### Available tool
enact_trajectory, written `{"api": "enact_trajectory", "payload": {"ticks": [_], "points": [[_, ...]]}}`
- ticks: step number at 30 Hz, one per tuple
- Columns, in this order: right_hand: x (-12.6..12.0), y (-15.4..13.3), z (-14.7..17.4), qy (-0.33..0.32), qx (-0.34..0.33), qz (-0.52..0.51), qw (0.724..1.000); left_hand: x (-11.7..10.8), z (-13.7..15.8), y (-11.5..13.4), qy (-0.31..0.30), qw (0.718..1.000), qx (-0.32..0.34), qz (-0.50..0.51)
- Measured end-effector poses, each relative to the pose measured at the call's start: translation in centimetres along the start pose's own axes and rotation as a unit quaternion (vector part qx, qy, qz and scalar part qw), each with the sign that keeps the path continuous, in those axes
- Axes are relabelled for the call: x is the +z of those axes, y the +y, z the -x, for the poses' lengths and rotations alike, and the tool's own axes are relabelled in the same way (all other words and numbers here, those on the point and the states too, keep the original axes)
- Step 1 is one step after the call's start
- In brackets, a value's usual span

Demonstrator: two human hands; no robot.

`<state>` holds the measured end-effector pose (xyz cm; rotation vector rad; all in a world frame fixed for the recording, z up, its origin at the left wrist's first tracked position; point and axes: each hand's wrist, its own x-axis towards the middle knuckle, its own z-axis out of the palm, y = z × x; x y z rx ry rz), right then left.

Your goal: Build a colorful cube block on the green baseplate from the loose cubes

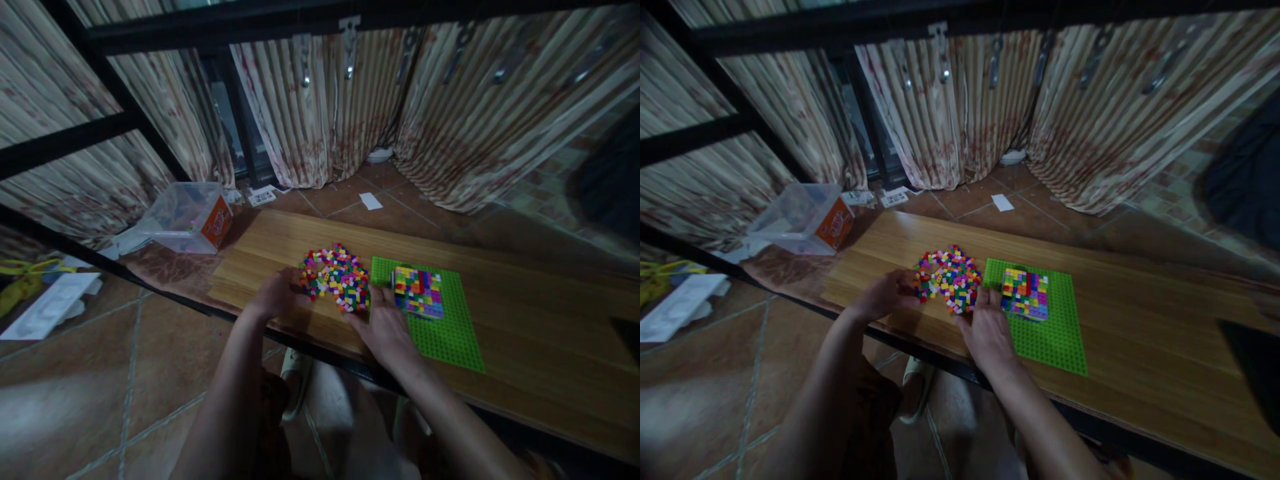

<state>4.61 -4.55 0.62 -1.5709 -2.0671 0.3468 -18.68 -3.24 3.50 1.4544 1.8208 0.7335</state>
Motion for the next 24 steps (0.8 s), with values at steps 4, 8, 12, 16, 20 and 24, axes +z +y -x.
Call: {"api": "enact_trajectory", "payload": {"ticks": [4,8,12,16,20,24], "points": [[0.3,-0.5,-0.6,-0.036,0.007,0.006,0.999,1.7,0.5,0.7,0.025,0.999,0.034,0.024],[0.7,-0.9,-1.2,-0.037,0.013,-0.018,0.999,2.9,0.8,1.2,0.060,0.996,0.052,0.027],[1.3,-1.1,-1.6,-0.029,0.026,-0.063,0.997,3.5,0.9,1.7,0.057,0.996,0.060,-0.011],[1.6,-1.0,-2.0,-0.026,0.041,-0.107,0.993,3.8,0.9,1.8,0.077,0.995,0.061,-0.008],[1.6,-0.7,-2.1,-0.020,0.045,-0.118,0.992,3.7,0.9,1.5,0.051,0.997,0.047,-0.037],[1.5,-0.6,-2.1,-0.016,0.036,-0.120,0.992,3.1,0.4,1.2,0.036,0.997,0.029,-0.056]]}}
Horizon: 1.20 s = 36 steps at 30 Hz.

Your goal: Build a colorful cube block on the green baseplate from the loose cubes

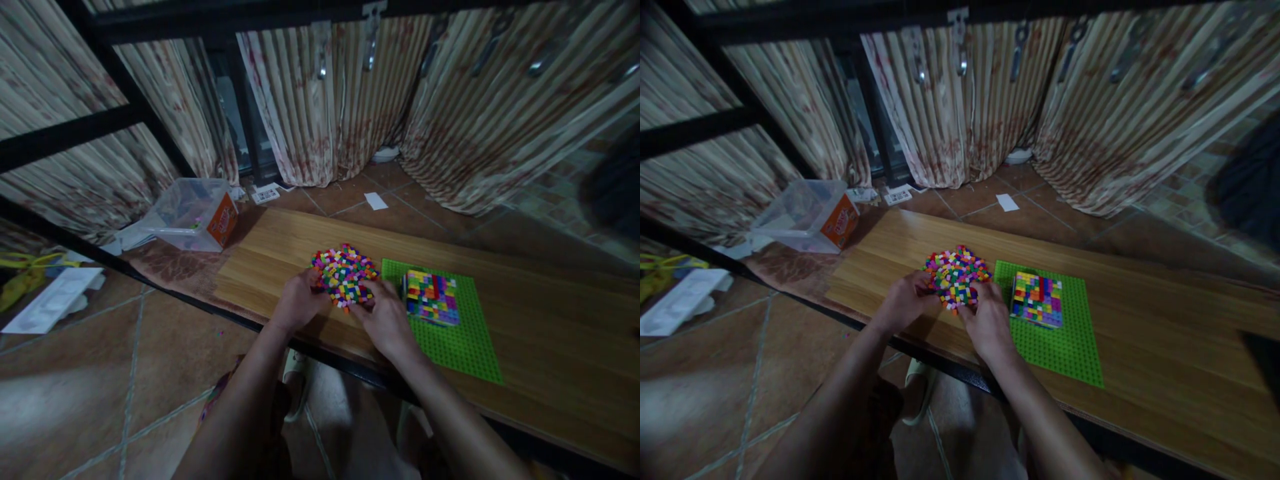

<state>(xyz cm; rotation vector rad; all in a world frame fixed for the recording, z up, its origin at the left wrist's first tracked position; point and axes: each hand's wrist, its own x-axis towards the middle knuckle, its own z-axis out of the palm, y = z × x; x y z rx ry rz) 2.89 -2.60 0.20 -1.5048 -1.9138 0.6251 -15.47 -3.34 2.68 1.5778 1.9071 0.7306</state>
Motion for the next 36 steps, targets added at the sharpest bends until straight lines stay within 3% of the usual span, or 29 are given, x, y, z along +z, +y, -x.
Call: {"api": "enact_trajectory", "payload": {"ticks": [4,11,22,36], "points": [[-0.3,-0.3,0.1,0.012,-0.017,0.018,1.000,-0.1,-0.6,0.2,0.021,0.999,0.001,-0.043],[0.5,-1.7,-0.9,0.020,-0.101,0.031,0.994,0.8,-1.0,0.9,0.032,0.992,0.059,-0.105],[2.4,-3.0,-2.6,-0.029,-0.079,0.154,0.984,1.0,-1.1,1.1,0.006,0.997,0.042,-0.071],[2.8,-3.7,-3.3,-0.066,-0.092,0.200,0.973,1.0,-1.4,1.1,0.014,0.995,0.055,-0.085]]}}
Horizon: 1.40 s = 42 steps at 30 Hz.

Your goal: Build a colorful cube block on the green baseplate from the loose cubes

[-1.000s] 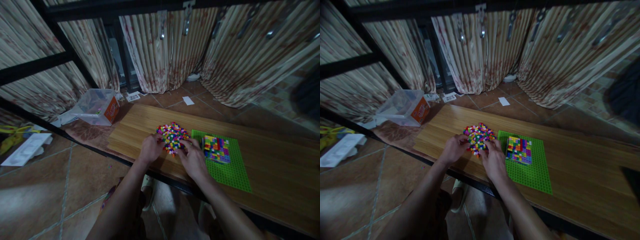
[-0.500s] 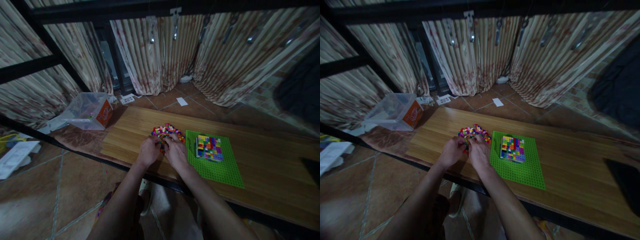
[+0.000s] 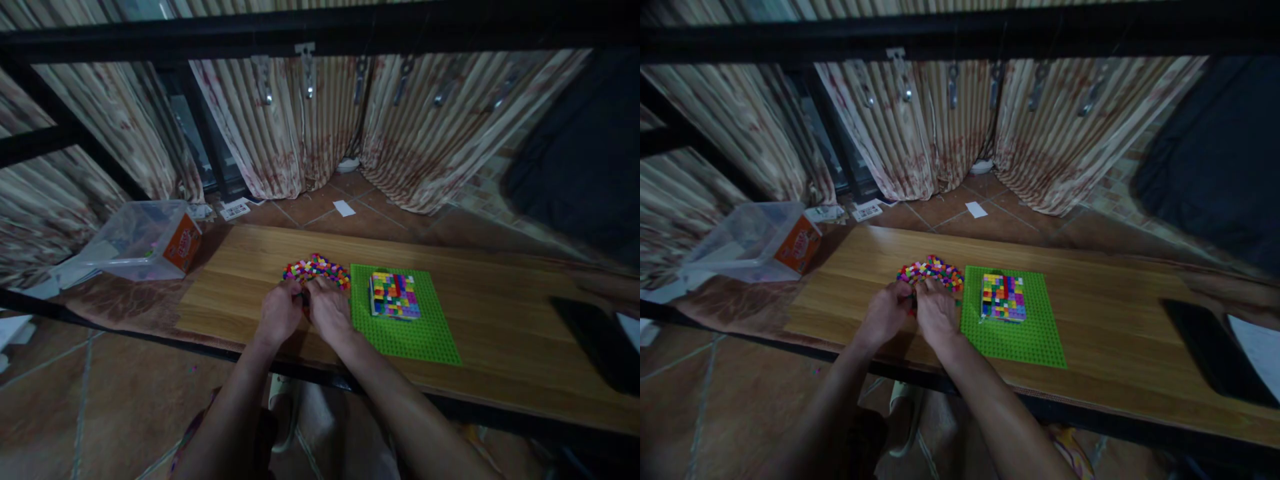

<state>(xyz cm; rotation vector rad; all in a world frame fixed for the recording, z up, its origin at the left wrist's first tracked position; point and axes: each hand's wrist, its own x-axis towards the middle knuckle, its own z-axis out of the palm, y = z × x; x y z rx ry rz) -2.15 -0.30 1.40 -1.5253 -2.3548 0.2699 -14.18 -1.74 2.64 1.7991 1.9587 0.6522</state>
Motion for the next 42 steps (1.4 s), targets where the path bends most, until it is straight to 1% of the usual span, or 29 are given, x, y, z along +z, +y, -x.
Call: {"api": "enact_trajectory", "payload": {"ticks": [3,5,8,10,11,13,15,17,19,21,25,29,31,36,42], "points": [[-1.0,-0.1,0.2,0.019,0.014,-0.046,0.999,-0.1,-0.3,0.1,0.011,1.000,-0.011,0.016],[-2.5,0.1,0.5,0.050,0.028,-0.103,0.993,-0.1,-0.4,0.2,0.030,0.999,-0.013,0.033],[-5.3,1.5,1.3,0.118,0.052,-0.217,0.968,-0.1,-0.6,0.2,0.051,0.997,-0.005,0.058],[-7.0,3.5,2.0,0.159,0.063,-0.292,0.941,0.0,-0.7,0.4,0.061,0.996,0.001,0.063],[-7.7,4.8,2.3,0.167,0.073,-0.329,0.927,0.1,-0.7,0.5,0.065,0.996,0.006,0.064],[-8.7,7.8,3.2,0.187,0.117,-0.384,0.897,0.3,-0.7,0.9,0.073,0.995,0.015,0.067],[-9.5,10.8,4.1,0.219,0.174,-0.404,0.871,0.7,-0.7,1.4,0.076,0.994,0.023,0.076],[-10.0,13.4,5.2,0.242,0.205,-0.404,0.858,1.0,-0.7,2.0,0.077,0.993,0.033,0.084],[-10.2,15.2,6.0,0.238,0.222,-0.383,0.864,1.4,-0.7,2.6,0.072,0.992,0.049,0.092],[-10.0,16.0,6.6,0.222,0.212,-0.350,0.885,1.8,-0.8,3.1,0.068,0.991,0.061,0.100],[-9.2,15.8,6.7,0.189,0.160,-0.272,0.930,2.7,-1.1,3.6,0.072,0.989,0.073,0.106],[-8.6,15.1,6.2,0.171,0.116,-0.207,0.956,3.3,-1.5,3.7,0.068,0.988,0.089,0.109],[-8.4,14.8,6.0,0.165,0.102,-0.194,0.962,3.4,-1.6,3.8,0.068,0.988,0.087,0.109],[-8.3,14.4,5.9,0.180,0.087,-0.181,0.963,3.4,-1.6,4.0,0.071,0.988,0.084,0.112],[-8.3,14.6,6.0,0.185,0.076,-0.154,0.968,3.2,-1.5,3.9,0.071,0.987,0.084,0.118]]}}
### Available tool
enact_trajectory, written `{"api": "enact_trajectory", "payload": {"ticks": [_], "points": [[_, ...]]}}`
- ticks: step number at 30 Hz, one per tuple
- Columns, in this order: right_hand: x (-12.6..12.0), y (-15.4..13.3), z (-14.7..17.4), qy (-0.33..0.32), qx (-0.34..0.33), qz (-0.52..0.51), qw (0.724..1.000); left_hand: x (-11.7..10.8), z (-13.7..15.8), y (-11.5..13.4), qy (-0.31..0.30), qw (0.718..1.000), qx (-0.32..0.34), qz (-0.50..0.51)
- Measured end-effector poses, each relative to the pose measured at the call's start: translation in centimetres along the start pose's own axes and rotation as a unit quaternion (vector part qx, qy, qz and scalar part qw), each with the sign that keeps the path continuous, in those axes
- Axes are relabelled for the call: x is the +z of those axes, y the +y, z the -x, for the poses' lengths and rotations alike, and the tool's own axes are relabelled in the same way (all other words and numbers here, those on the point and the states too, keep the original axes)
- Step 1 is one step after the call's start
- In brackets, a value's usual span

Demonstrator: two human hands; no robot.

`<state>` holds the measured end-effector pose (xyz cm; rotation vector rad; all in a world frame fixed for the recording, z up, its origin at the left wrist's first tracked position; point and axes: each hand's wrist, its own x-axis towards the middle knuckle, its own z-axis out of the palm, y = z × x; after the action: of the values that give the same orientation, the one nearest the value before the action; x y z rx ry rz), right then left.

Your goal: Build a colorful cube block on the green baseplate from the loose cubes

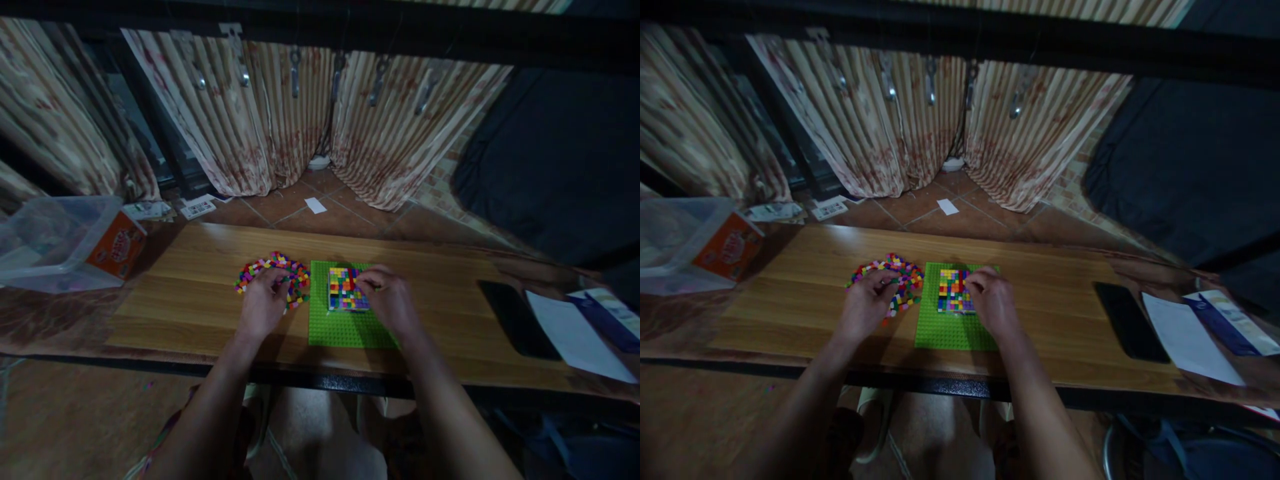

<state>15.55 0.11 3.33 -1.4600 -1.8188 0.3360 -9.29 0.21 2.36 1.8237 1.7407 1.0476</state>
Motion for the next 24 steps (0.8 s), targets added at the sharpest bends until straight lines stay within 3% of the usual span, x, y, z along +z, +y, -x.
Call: {"api": "enact_trajectory", "payload": {"ticks": [5,10,17,24], "points": [[-0.4,0.5,0.0,0.013,0.007,-0.031,0.999,0.0,0.1,-0.2,0.001,1.000,-0.004,-0.001],[-0.5,1.2,-0.2,0.064,0.062,-0.055,0.995,0.0,0.1,-0.2,0.006,1.000,-0.014,-0.005],[0.2,2.9,0.0,-0.007,0.120,-0.073,0.990,-0.3,0.1,0.0,0.008,1.000,-0.018,-0.003],[0.4,3.2,-0.1,-0.024,0.159,-0.144,0.976,-0.4,0.2,0.2,0.005,1.000,-0.011,-0.002]]}}
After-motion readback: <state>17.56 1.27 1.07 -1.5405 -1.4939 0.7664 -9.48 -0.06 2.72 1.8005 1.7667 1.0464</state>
